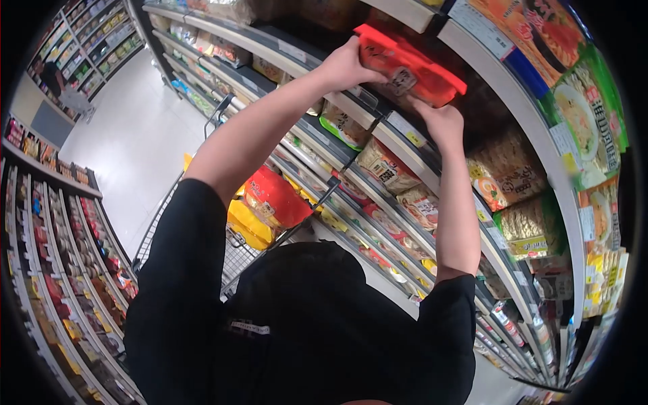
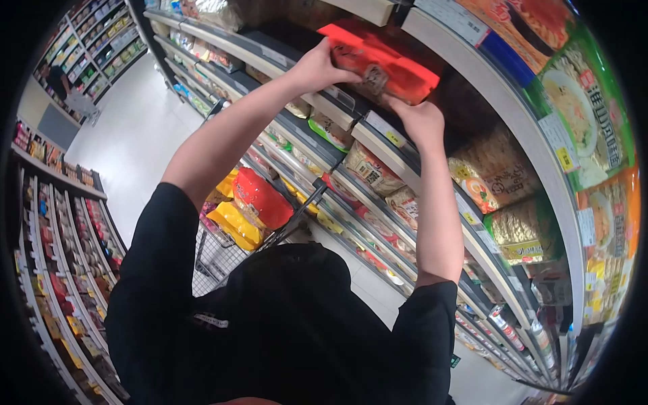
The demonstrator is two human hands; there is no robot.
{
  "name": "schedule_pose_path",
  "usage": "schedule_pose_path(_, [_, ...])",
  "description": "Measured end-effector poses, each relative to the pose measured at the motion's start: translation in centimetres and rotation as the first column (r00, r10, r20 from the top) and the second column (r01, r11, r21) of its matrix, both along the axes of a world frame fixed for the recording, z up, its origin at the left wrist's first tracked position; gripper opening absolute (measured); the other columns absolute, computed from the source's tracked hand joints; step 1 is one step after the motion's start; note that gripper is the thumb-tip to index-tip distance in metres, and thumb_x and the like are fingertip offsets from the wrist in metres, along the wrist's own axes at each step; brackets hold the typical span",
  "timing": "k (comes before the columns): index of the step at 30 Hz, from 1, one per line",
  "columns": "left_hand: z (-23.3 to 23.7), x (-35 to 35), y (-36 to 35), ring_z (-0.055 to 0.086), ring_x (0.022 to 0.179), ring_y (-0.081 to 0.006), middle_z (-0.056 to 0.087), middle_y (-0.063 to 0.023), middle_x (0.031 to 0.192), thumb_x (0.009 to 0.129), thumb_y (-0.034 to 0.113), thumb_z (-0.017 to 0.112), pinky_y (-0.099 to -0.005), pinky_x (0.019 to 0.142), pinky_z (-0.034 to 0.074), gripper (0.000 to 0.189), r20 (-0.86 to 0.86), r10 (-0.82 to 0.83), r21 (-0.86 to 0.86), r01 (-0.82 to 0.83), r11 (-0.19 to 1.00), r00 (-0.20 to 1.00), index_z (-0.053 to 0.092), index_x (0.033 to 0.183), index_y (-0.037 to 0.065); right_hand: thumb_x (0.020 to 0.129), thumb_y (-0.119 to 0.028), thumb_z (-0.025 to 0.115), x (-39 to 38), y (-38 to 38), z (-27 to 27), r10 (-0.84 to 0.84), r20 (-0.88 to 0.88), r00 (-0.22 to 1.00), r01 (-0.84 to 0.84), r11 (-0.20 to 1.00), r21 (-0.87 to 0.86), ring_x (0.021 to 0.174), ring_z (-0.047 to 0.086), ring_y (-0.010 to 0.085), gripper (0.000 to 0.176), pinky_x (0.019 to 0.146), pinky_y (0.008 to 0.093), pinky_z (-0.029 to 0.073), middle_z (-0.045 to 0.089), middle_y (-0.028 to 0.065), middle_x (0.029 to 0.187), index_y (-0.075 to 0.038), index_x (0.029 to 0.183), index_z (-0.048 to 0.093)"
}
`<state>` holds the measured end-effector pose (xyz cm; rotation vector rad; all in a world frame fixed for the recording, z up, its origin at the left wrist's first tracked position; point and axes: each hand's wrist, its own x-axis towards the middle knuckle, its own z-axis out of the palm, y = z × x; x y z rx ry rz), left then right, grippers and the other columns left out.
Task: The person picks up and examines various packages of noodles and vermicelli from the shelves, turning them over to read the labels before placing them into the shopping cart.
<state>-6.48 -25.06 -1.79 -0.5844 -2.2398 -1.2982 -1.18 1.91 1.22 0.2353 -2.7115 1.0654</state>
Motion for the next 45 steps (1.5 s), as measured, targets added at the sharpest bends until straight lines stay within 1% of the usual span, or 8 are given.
schedule_pose_path(4, [4.6, -1.3, 0.8, 0.072, 0.101, -0.0272, 0.073, -0.0201, 0.111, 0.069, 0.052, 0.094, -0.0361, 0.090, 0.056, 0.083, 0.498, 0.141, -0.394, 0.078, 0.916, 0.856, 0.066, 0.120, -0.008, 0.091, -0.058, 0.073, -2.5, 1.0, -1.3, 0.005, 0.258, 0.966, 0.033, 0.989, -0.144, 0.114, 0.066, 0.0207, 0.066, 0.105, 0.0335, 0.044, 0.075, 0.0156, 0.121, 0.002, 0.118, 0.076])
schedule_pose_path(8, [2.5, -4.0, 2.0, 0.073, 0.087, -0.0243, 0.076, -0.0141, 0.092, 0.070, 0.059, 0.090, -0.0344, 0.089, 0.056, 0.065, 0.405, 0.190, -0.390, -0.019, 0.920, 0.894, 0.078, 0.089, -0.002, 0.093, -0.045, 0.075, -6.1, 2.8, -3.1, 0.190, 0.318, 0.929, -0.039, 0.904, -0.426, 0.135, 0.053, 0.0179, 0.065, 0.113, 0.0345, 0.039, 0.061, 0.0133, 0.145, -0.001, 0.140, 0.064])
schedule_pose_path(23, [2.7, -3.0, -0.7, 0.070, 0.102, -0.0301, 0.073, -0.0191, 0.109, 0.080, 0.041, 0.080, -0.0378, 0.094, 0.055, 0.053, 0.399, 0.077, -0.271, 0.037, 0.962, 0.914, 0.071, 0.110, -0.002, 0.075, -0.047, 0.091, -11.0, 1.4, -2.4, -0.067, 0.120, 0.990, 0.096, 0.962, -0.256, 0.139, 0.047, 0.0213, 0.098, 0.113, 0.0464, 0.038, 0.053, 0.0072, 0.151, -0.018, 0.156, 0.044])
schedule_pose_path(31, [2.6, -1.2, -2.4, 0.069, 0.110, -0.0332, 0.071, -0.0217, 0.118, 0.086, 0.031, 0.075, -0.0396, 0.097, 0.054, 0.049, 0.316, 0.055, -0.244, 0.025, 0.969, 0.947, 0.067, 0.121, -0.002, 0.082, -0.045, 0.085, -11.1, 1.9, -2.8, -0.041, 0.129, 0.991, 0.073, 0.963, -0.258, 0.138, 0.051, 0.0237, 0.100, 0.115, 0.0412, 0.040, 0.048, 0.0164, 0.158, 0.000, 0.158, 0.038])
schedule_pose_path(34, [1.8, 1.3, -4.8, 0.068, 0.113, -0.0343, 0.070, -0.0227, 0.121, 0.088, 0.028, 0.073, -0.0403, 0.098, 0.054, 0.048, 0.221, 0.042, -0.198, 0.003, 0.980, 0.974, 0.065, 0.125, -0.002, 0.089, -0.044, 0.078, -3.4, -1.7, 0.9, -0.497, 0.027, 0.868, 0.491, 0.864, 0.116, 0.123, 0.062, 0.0291, 0.077, 0.100, 0.0435, 0.050, 0.060, 0.0198, 0.140, 0.007, 0.141, 0.054])
schedule_pose_path(37, [-0.2, 8.5, -8.9, 0.069, 0.109, -0.0356, 0.072, -0.0212, 0.117, 0.092, 0.017, 0.065, -0.0422, 0.097, 0.054, 0.033, 0.082, 0.025, -0.074, -0.019, 0.997, 0.996, 0.068, 0.117, -0.005, 0.091, -0.008, 0.078, 4.8, -8.0, -4.1, -0.068, -0.585, 0.808, -0.278, 0.832, -0.480, 0.091, 0.063, 0.0192, 0.025, 0.084, 0.0295, 0.052, 0.064, 0.0087, 0.098, 0.003, 0.103, 0.059])
schedule_pose_path(39, [-4.0, 12.9, -10.9, 0.074, 0.098, -0.0264, 0.077, -0.0084, 0.100, 0.095, 0.028, 0.064, -0.0332, 0.092, 0.056, 0.026, -0.139, 0.167, 0.019, -0.166, 0.986, 0.976, 0.077, 0.113, 0.015, 0.092, -0.013, 0.076, 8.9, -8.8, -9.2, 0.350, -0.217, 0.911, -0.396, 0.888, -0.234, 0.092, 0.061, 0.0149, 0.024, 0.084, 0.0300, 0.050, 0.063, 0.0046, 0.104, -0.005, 0.110, 0.063])
schedule_pose_path(45, [-16.0, 25.5, -17.2, 0.061, 0.129, -0.0244, 0.066, -0.0135, 0.135, 0.093, 0.011, 0.064, -0.0366, 0.107, 0.049, 0.049, 0.590, 0.156, -0.051, -0.156, 0.986, 0.792, 0.058, 0.142, 0.009, 0.084, -0.024, 0.086, 17.9, -12.7, -20.9, 0.580, 0.285, 0.763, -0.550, 0.814, -0.186, 0.095, 0.066, 0.0228, 0.050, 0.083, 0.0357, 0.054, 0.066, 0.0129, 0.111, 0.000, 0.124, 0.066])
